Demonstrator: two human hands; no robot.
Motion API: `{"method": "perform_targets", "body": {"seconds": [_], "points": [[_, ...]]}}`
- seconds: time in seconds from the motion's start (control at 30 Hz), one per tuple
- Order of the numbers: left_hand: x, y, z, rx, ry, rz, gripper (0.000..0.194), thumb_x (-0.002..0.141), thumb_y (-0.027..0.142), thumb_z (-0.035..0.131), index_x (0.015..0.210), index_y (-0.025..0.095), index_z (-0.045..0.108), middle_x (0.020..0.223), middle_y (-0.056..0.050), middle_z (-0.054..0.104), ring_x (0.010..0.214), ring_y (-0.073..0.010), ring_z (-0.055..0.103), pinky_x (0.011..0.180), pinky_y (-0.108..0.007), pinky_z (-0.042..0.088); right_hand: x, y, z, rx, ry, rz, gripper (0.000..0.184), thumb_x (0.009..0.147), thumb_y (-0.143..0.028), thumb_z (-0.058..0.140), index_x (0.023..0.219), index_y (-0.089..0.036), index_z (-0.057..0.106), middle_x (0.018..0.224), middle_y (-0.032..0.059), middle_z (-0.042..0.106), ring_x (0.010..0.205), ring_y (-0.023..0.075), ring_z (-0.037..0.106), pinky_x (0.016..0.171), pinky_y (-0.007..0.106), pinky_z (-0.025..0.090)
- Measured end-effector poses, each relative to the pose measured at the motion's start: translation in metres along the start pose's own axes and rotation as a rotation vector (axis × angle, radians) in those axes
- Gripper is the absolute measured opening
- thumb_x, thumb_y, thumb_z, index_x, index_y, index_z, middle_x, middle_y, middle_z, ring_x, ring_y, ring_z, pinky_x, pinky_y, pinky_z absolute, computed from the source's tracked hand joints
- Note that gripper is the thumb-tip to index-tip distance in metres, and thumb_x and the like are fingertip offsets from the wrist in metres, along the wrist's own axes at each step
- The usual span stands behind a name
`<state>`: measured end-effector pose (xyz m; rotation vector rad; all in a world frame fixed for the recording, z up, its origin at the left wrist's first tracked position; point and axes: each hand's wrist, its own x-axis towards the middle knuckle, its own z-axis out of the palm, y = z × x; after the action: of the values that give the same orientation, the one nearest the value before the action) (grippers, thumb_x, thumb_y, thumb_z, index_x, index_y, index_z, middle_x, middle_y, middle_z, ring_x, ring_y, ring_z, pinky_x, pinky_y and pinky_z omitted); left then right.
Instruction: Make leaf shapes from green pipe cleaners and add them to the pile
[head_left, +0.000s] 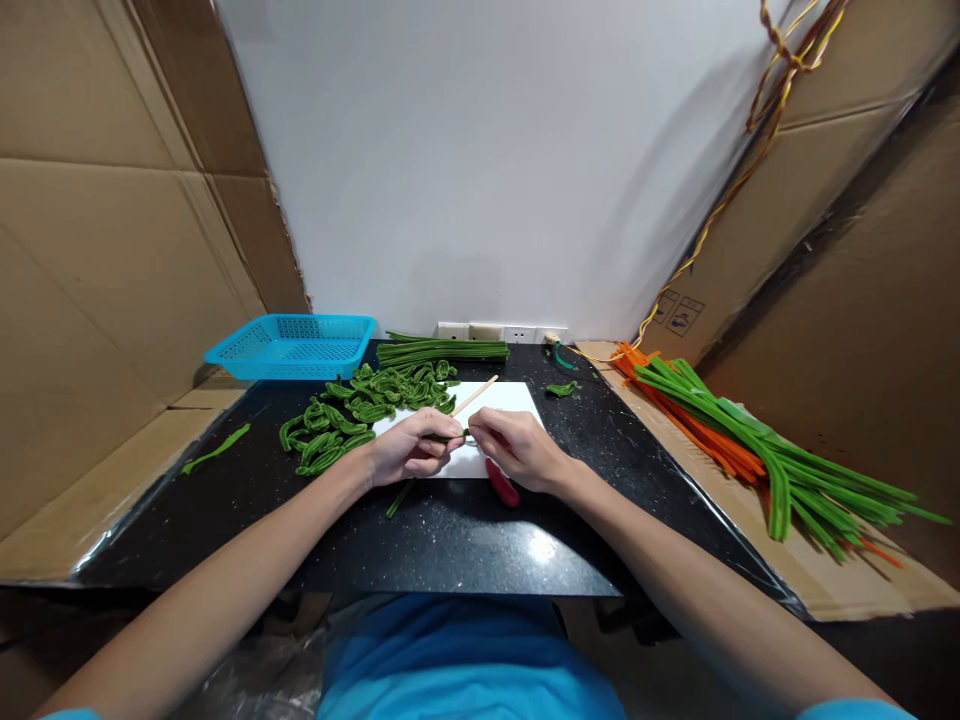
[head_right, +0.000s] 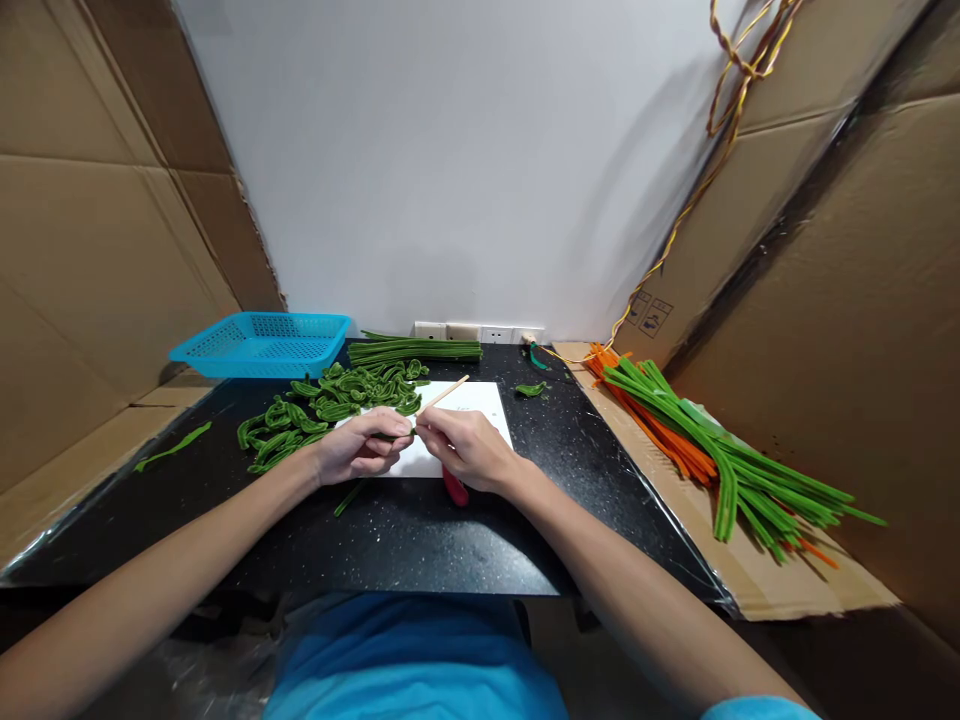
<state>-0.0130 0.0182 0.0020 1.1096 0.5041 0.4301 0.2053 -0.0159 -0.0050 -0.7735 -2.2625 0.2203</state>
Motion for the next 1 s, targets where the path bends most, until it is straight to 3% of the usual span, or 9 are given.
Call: {"method": "perform_targets", "body": {"seconds": [0.23,0.4,0.6,0.73,1.0], "points": [[0.001,-0.003,-0.003,-0.003,-0.078,-0.031,0.033,0.083,0.03,0.066,0.059,0.016,0.049,0.046,0.012,0.02,0.029,-0.0018,0.019,0.028,-0.012,0.017,0.0,0.0,0.0,-0.051,-0.025,-0.059,0.022,0.108,-0.029,0.042,0.095,-0.019,0.057,0.075,0.0016,0.059,0.064,0.0141,0.049,0.061,0.025,0.036],[0.0,-0.003,-0.005,0.021,-0.102,-0.033,0.031,0.083,0.029,0.066,0.059,0.015,0.052,0.047,0.012,0.02,0.03,-0.0012,0.017,0.028,-0.012,0.016,0.001,-0.006,0.001,0.008,-0.029,-0.068,0.027,0.108,-0.031,0.041,0.086,-0.02,0.053,0.074,0.0008,0.056,0.065,0.0136,0.047,0.062,0.025,0.036],[-0.002,-0.001,-0.003,0.098,-0.054,-0.046,0.027,0.078,0.031,0.07,0.06,0.013,0.059,0.042,0.011,0.025,0.028,-0.0022,0.02,0.028,-0.013,0.016,0.003,-0.008,0.003,0.181,-0.075,0.029,0.029,0.105,-0.03,0.045,0.078,-0.02,0.05,0.065,-0.0047,0.042,0.058,0.0111,0.036,0.059,0.024,0.032],[-0.003,0.0,-0.001,0.143,0.005,-0.021,0.026,0.075,0.029,0.072,0.059,0.012,0.061,0.04,0.007,0.037,0.027,-0.003,0.027,0.028,-0.013,0.016,0.004,-0.007,0.002,0.281,-0.145,0.121,0.035,0.106,-0.04,0.045,0.079,-0.02,0.05,0.069,-0.0038,0.045,0.062,0.0116,0.039,0.061,0.025,0.032],[-0.005,0.004,-0.003,0.182,-0.016,-0.021,0.028,0.077,0.032,0.072,0.061,0.011,0.064,0.039,0.008,0.032,0.028,-0.0027,0.025,0.028,-0.013,0.016,0.004,-0.012,0.005,0.495,-0.121,0.259,0.043,0.104,-0.053,0.048,0.08,-0.018,0.056,0.069,-0.002,0.052,0.062,0.0123,0.045,0.06,0.025,0.035]]}}
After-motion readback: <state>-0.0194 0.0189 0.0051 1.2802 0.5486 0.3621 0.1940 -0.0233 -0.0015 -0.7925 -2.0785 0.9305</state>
